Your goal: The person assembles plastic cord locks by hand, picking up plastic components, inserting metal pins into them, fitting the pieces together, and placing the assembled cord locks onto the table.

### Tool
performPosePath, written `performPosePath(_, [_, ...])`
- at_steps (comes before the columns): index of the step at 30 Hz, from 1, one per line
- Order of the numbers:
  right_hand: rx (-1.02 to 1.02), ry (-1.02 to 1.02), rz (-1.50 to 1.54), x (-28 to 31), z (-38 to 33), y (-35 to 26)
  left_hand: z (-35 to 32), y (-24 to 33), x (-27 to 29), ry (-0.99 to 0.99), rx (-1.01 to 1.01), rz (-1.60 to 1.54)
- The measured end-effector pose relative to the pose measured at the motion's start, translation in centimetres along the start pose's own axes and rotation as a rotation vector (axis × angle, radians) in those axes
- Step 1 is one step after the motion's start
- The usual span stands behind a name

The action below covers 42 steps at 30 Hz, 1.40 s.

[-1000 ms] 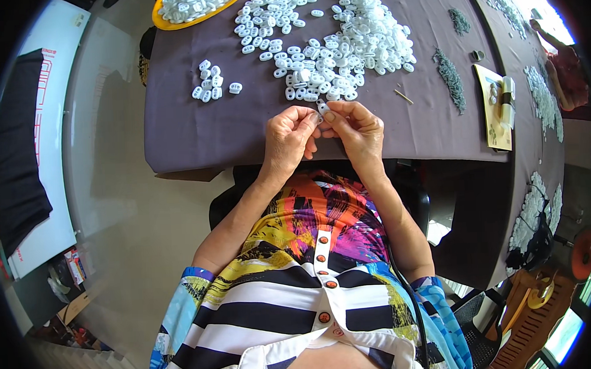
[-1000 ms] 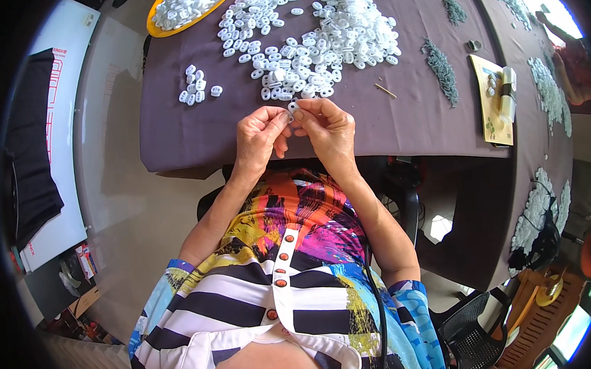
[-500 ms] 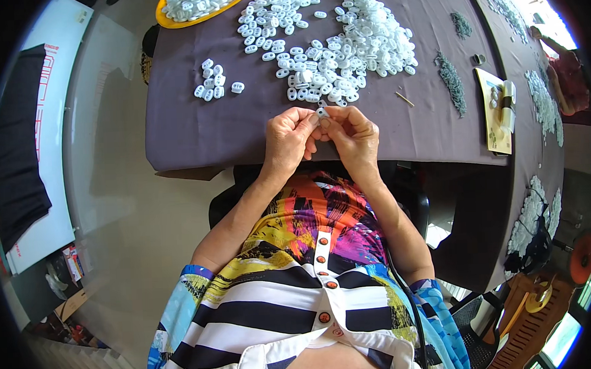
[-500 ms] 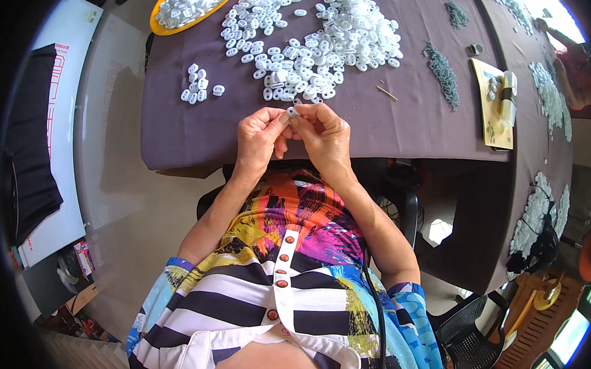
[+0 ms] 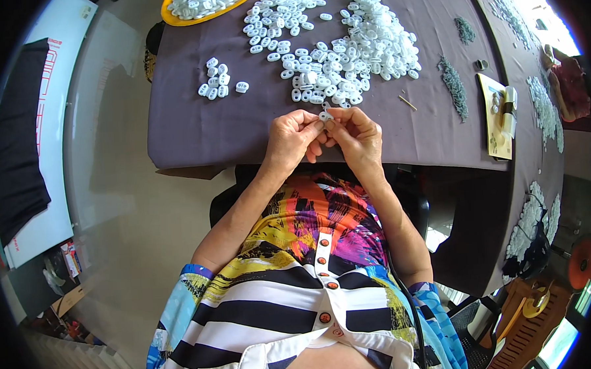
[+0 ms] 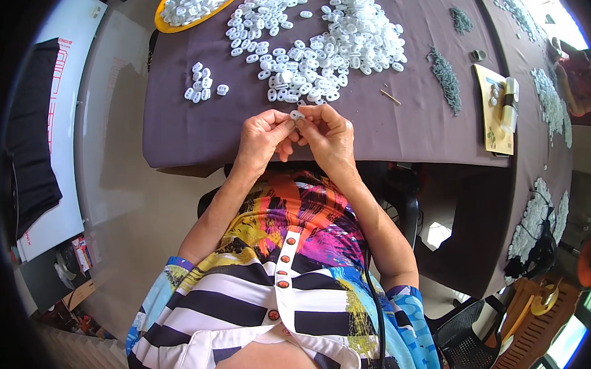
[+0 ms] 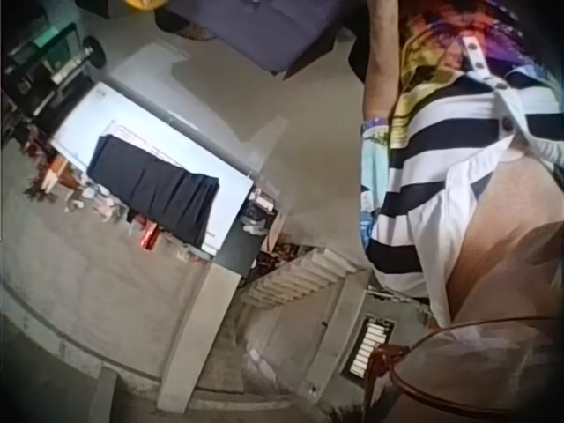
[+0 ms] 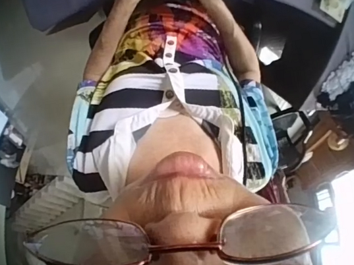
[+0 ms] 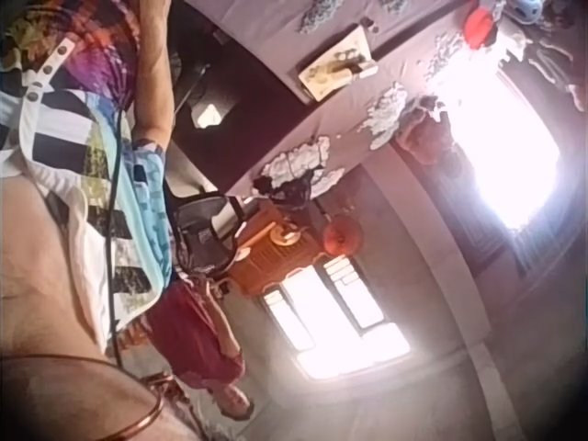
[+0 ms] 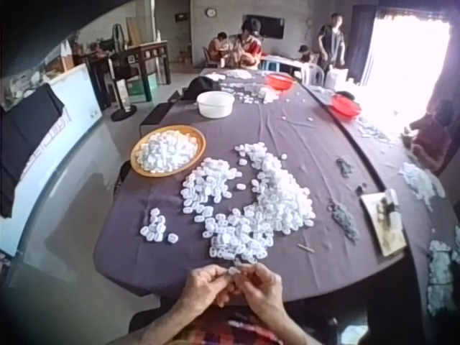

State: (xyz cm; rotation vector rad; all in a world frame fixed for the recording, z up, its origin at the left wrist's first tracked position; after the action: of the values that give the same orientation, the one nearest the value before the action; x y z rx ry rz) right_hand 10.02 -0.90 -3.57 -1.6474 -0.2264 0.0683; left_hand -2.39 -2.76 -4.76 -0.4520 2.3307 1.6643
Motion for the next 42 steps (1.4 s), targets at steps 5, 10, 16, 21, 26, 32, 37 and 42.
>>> performPosePath(5, [0.022, -0.007, 0.067, 0.3, 0.2, -0.2, 0.0, 0.0, -0.3, -0.008, 0.055, -0.061])
performPosePath(10, [0.018, -0.069, 0.004, 0.4, 0.2, -0.1, -0.4, -0.1, -0.1, 0.079, 0.058, -0.150])
performPosePath(16, [0.223, -0.076, -0.241, 0.5, -0.1, -1.4, -0.5, 0.4, -0.3, 0.096, 0.091, -0.169])
performPosePath(21, [0.270, -0.092, -0.342, 0.5, 0.2, -2.3, -0.5, 0.6, -0.3, 0.113, 0.116, -0.176])
performPosePath(26, [0.359, -0.044, -0.424, 0.8, 0.3, -2.2, -0.5, 0.6, -0.7, 0.136, 0.117, -0.171])
performPosePath(32, [0.413, -0.015, -0.478, 0.7, 0.4, -2.0, -0.4, 0.6, -0.5, 0.108, 0.127, -0.184])
performPosePath(37, [0.422, -0.042, -0.454, 0.8, 0.2, -2.0, 0.4, 0.5, -0.7, -0.036, 0.163, -0.065])
performPosePath(42, [0.441, -0.062, -0.473, 0.6, 0.1, -2.2, 0.6, 0.5, -0.3, -0.009, 0.120, -0.058])
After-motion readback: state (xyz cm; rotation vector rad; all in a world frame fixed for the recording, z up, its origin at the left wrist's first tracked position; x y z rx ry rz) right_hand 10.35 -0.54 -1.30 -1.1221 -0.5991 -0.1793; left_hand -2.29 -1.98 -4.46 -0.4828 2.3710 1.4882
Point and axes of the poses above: each hand's wrist, its own z-axis towards the middle knuckle, its own x-axis out of the back of the hand, y = z × x, the point moved 5 cm from there along z, towards the middle knuckle, and after that the axes turned 9 degrees about -z, right-handed, at the moved point
